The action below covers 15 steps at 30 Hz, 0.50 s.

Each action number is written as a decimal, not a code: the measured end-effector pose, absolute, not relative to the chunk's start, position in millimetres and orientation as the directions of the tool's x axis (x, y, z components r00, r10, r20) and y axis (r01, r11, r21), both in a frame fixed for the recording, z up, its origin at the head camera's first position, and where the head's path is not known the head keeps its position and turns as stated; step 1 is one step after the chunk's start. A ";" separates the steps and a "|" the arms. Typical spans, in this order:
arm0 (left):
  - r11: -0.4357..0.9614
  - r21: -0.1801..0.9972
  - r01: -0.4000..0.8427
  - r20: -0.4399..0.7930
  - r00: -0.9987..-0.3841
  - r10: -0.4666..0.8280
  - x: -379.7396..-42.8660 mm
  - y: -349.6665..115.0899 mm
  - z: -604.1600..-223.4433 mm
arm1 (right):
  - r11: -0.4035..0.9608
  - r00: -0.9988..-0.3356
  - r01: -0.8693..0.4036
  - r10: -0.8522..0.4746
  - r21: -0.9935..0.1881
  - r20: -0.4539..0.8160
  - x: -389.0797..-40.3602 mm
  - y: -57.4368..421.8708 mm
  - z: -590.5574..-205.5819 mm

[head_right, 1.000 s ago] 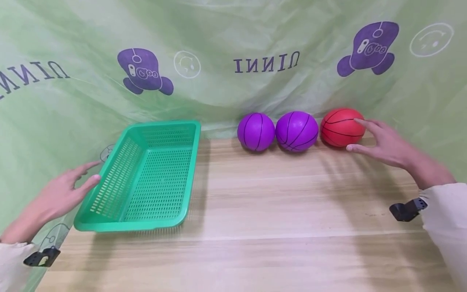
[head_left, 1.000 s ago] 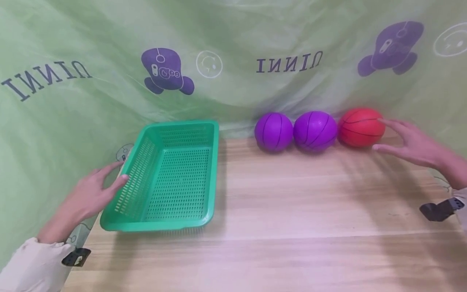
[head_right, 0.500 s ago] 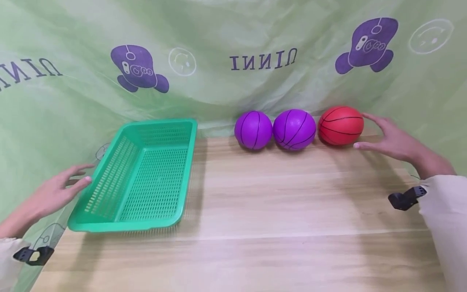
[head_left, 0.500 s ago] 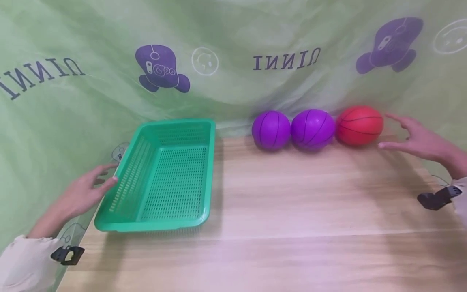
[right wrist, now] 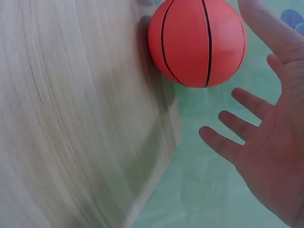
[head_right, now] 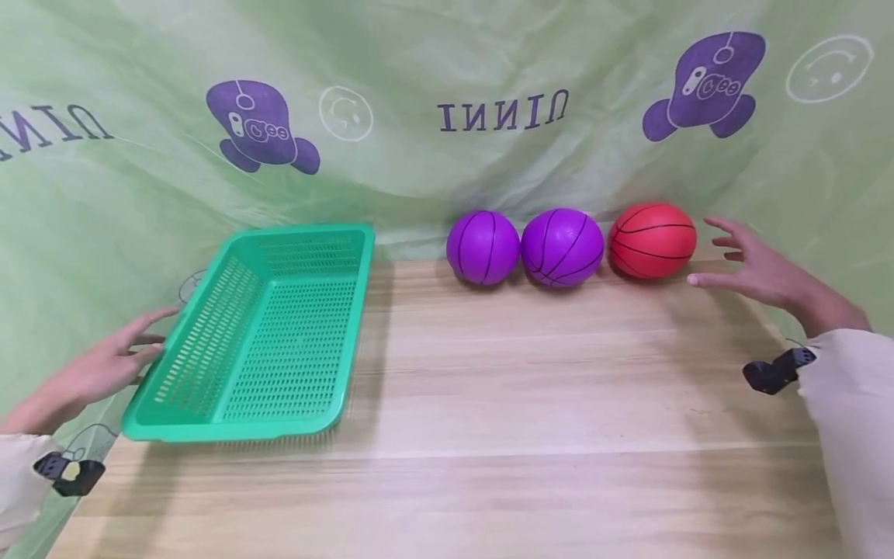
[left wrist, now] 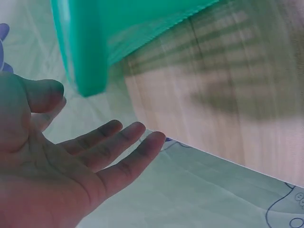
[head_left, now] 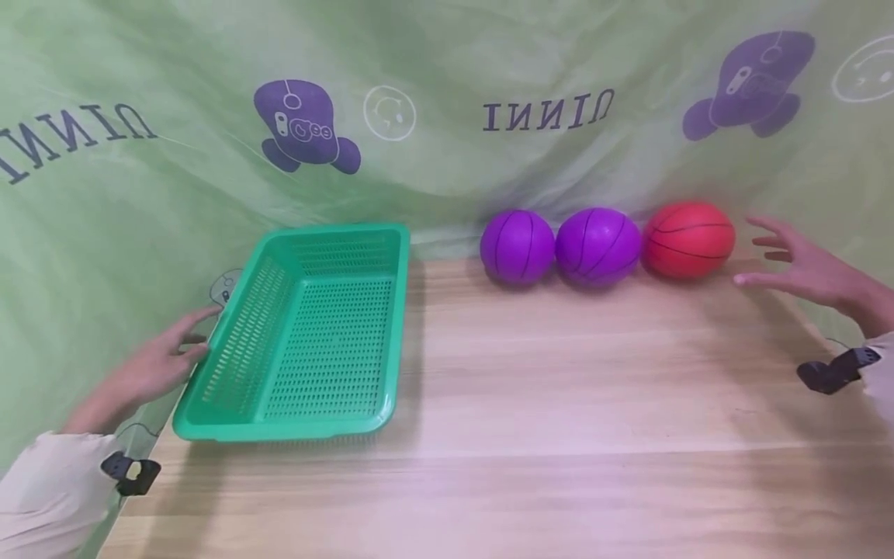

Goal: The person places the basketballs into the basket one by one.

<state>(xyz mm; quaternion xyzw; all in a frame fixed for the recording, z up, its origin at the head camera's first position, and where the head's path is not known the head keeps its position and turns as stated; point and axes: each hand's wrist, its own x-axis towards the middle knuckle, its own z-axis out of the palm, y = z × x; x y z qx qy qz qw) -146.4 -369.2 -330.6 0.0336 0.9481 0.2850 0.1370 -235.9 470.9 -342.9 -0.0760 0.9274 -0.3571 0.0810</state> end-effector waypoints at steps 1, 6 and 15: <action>0.829 0.559 -0.020 -0.247 -0.959 0.143 -146.7 -370.1 -332.8 | 0.724 -0.975 -0.070 -0.194 -0.686 -0.105 -236.4 472.2 -344.0; 0.782 0.619 -0.067 -0.293 -0.944 0.151 -144.0 -376.7 -340.4 | 0.695 -0.975 -0.031 -0.180 -0.718 -0.132 -242.7 474.9 -349.6; 0.624 0.768 -0.144 -0.331 -0.923 0.194 -145.4 -378.4 -348.4 | 0.656 -0.984 0.000 -0.136 -0.755 -0.118 -249.1 488.2 -364.7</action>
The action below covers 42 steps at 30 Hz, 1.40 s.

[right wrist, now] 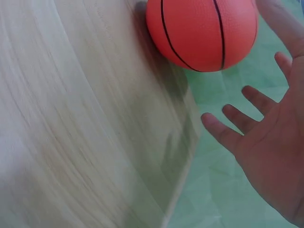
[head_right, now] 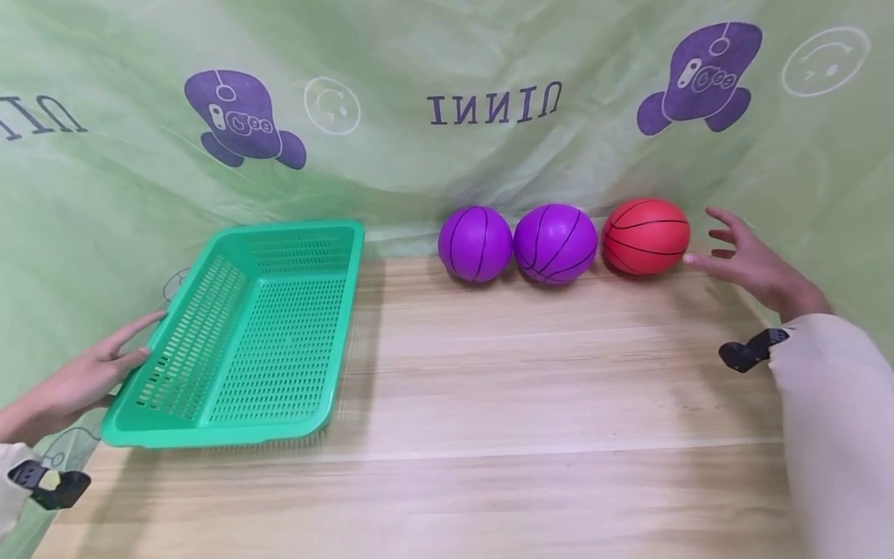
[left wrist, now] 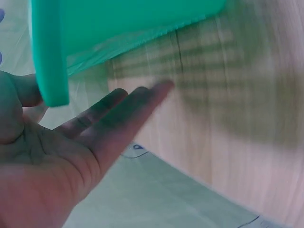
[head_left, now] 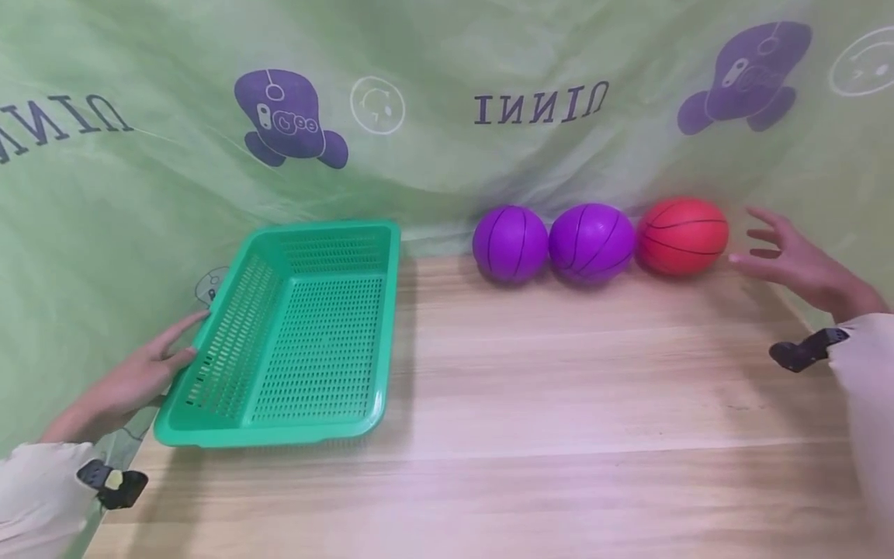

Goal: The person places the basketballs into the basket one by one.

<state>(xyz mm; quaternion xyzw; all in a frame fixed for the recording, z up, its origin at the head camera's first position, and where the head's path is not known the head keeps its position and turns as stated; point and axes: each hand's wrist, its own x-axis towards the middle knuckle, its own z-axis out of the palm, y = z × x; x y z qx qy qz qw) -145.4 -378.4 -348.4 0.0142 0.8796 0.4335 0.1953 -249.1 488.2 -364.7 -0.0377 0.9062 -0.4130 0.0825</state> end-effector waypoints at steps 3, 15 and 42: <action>0.556 0.813 -0.176 -0.343 -0.915 0.212 -145.2 -381.9 -351.6 | 0.626 -0.987 0.013 -0.117 -0.780 -0.110 -253.7 484.1 -367.2; 0.365 0.903 -0.226 -0.340 -0.895 0.288 -146.4 -400.2 -359.9 | 0.490 -0.992 0.034 -0.090 -0.871 -0.090 -279.4 457.8 -371.5; 0.389 0.885 -0.255 -0.365 -0.899 0.241 -145.7 -390.3 -356.2 | 0.493 -0.970 -0.002 0.212 -0.870 0.122 -291.1 425.5 -388.8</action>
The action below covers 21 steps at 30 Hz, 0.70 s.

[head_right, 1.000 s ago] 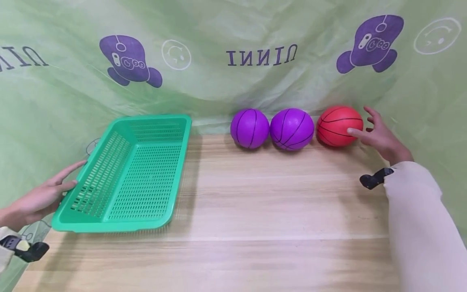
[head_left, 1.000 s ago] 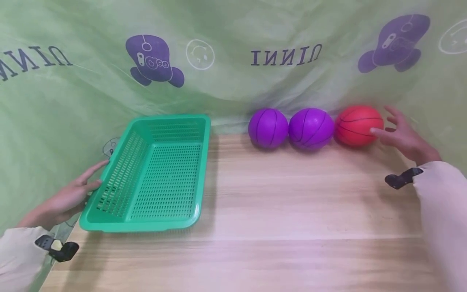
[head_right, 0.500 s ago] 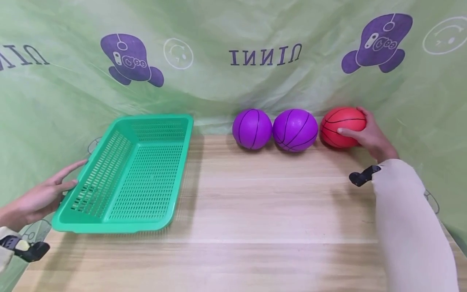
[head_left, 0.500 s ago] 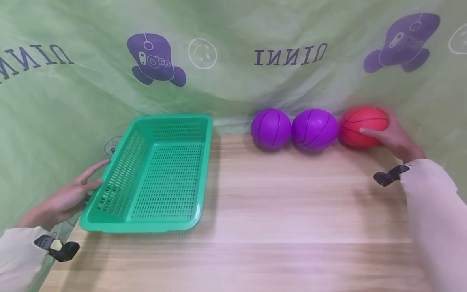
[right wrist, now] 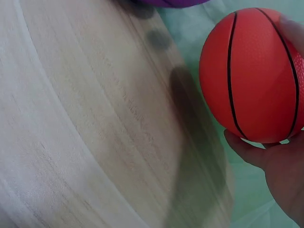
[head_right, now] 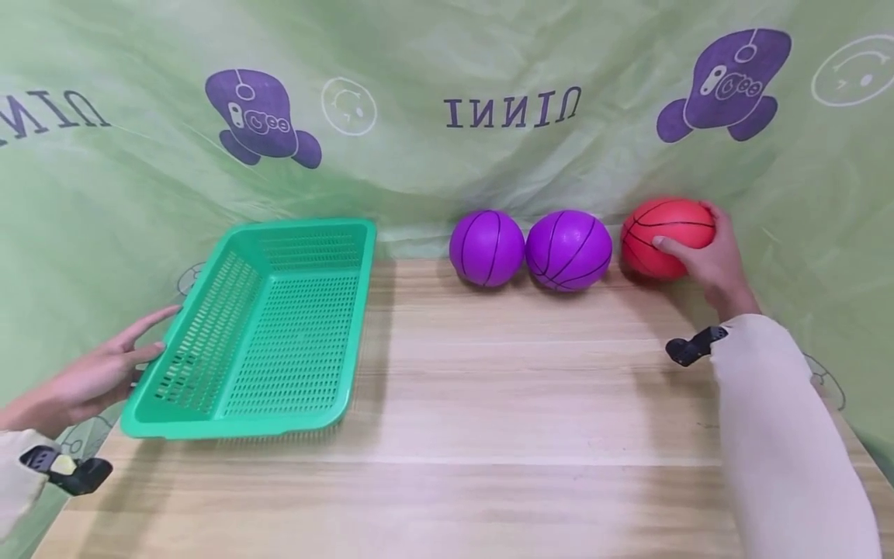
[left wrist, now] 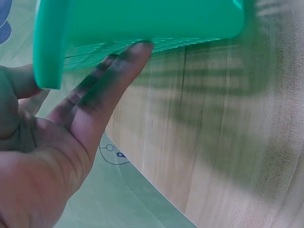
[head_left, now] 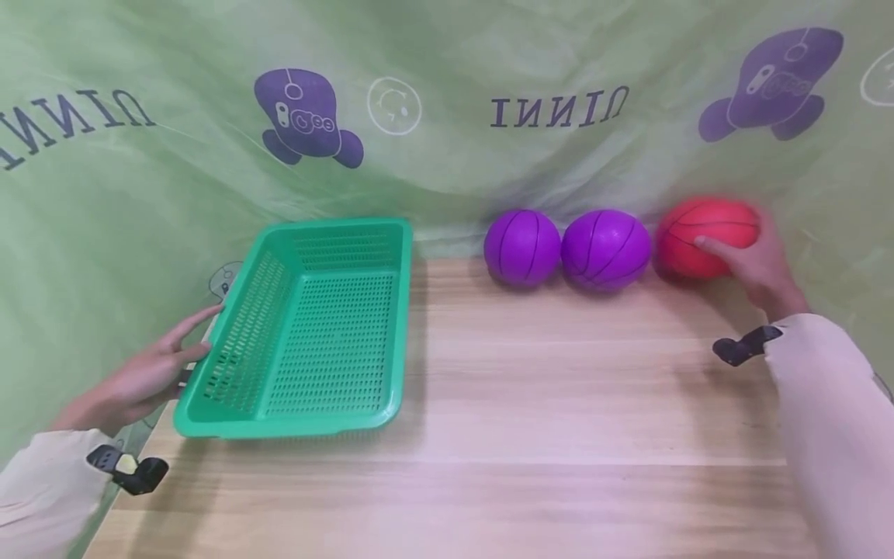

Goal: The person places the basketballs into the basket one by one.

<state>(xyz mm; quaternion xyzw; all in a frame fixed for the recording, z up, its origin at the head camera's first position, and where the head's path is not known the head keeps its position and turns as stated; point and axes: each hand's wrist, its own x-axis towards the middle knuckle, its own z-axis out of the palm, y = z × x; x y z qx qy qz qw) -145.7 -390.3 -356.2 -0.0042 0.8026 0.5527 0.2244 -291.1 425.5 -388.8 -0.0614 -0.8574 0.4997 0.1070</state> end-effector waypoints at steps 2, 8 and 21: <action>0.406 0.878 -0.256 -0.366 -0.904 0.223 -144.8 -387.5 -355.8 | 0.498 -0.968 0.000 0.217 -0.867 0.124 -288.4 424.9 -385.1; 0.415 0.873 -0.256 -0.366 -0.907 0.209 -142.1 -380.6 -355.5 | 0.541 -0.980 -0.013 0.161 -0.841 0.119 -277.7 421.9 -378.3; 0.400 0.871 -0.285 -0.370 -0.916 0.153 -143.7 -375.3 -348.2 | 0.573 -0.988 -0.039 0.102 -0.819 0.118 -249.6 417.9 -360.8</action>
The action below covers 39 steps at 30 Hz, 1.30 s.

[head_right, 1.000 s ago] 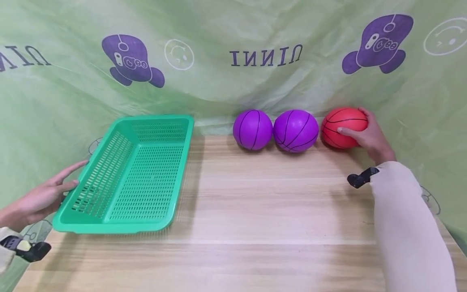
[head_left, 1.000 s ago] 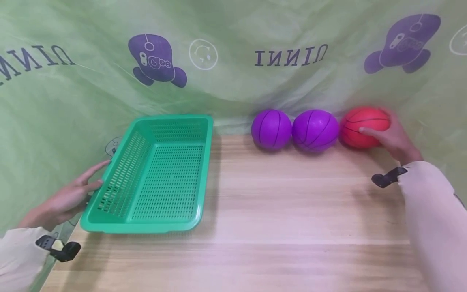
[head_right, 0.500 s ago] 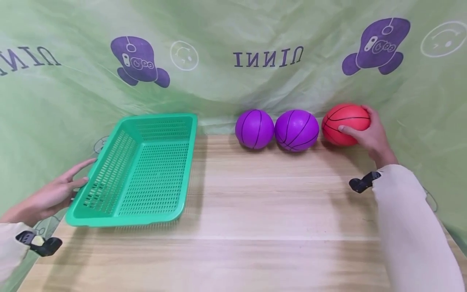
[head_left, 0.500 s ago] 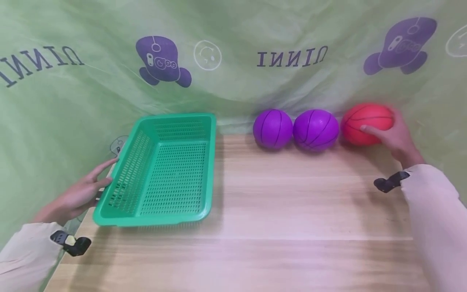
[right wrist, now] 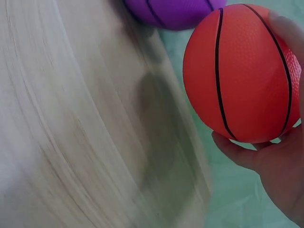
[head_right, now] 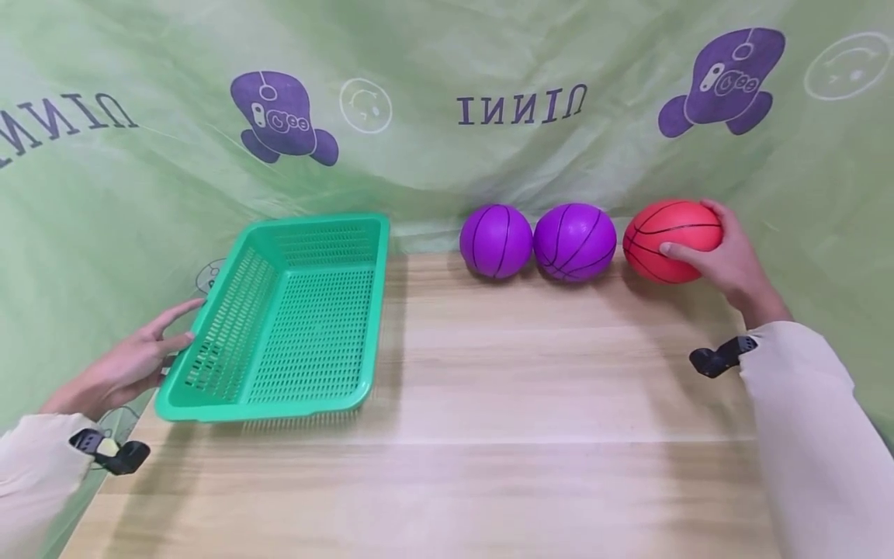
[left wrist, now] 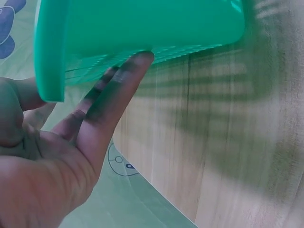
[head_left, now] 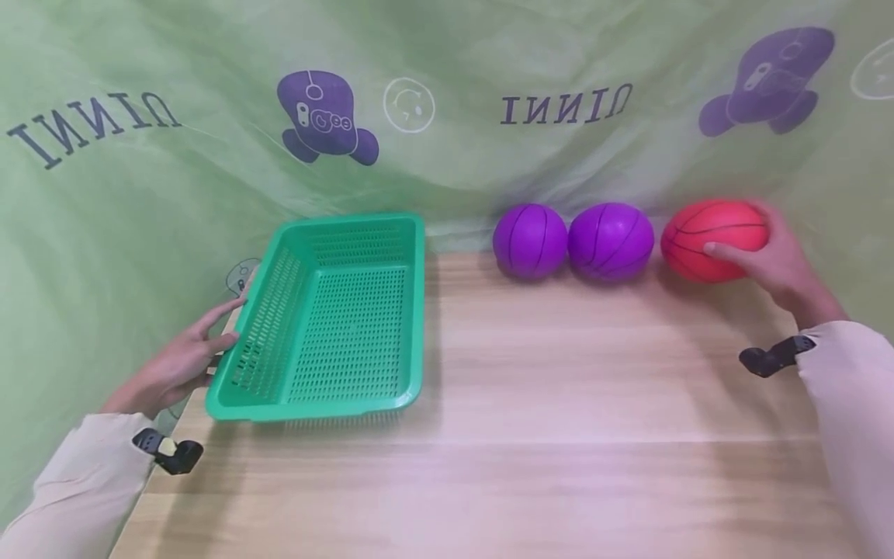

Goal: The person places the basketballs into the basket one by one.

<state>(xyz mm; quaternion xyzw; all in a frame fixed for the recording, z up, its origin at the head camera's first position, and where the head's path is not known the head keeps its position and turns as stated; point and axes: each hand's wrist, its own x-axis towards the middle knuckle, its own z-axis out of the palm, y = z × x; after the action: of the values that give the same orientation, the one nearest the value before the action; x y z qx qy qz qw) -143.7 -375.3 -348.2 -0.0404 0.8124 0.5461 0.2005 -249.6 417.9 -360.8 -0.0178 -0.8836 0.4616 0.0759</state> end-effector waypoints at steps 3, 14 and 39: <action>0.400 0.874 -0.277 -0.361 -0.920 0.152 -144.2 -374.7 -347.1 | 0.563 -0.988 -0.053 0.090 -0.825 0.125 -244.0 413.7 -356.5; 0.413 0.867 -0.280 -0.365 -0.920 0.143 -144.8 -368.8 -348.8 | 0.603 -0.988 -0.097 0.040 -0.792 0.151 -225.0 391.8 -333.4; 0.394 0.870 -0.295 -0.372 -0.918 0.134 -143.1 -370.0 -348.4 | 0.672 -0.988 -0.101 0.021 -0.734 0.155 -191.6 369.7 -309.9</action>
<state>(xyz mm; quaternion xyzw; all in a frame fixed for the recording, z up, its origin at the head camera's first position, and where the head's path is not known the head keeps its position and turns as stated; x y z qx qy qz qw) -143.1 -370.0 -348.4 -0.0497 0.8117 0.5480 0.1957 -191.6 369.7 -309.9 0.0222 -0.9112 0.4045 0.0755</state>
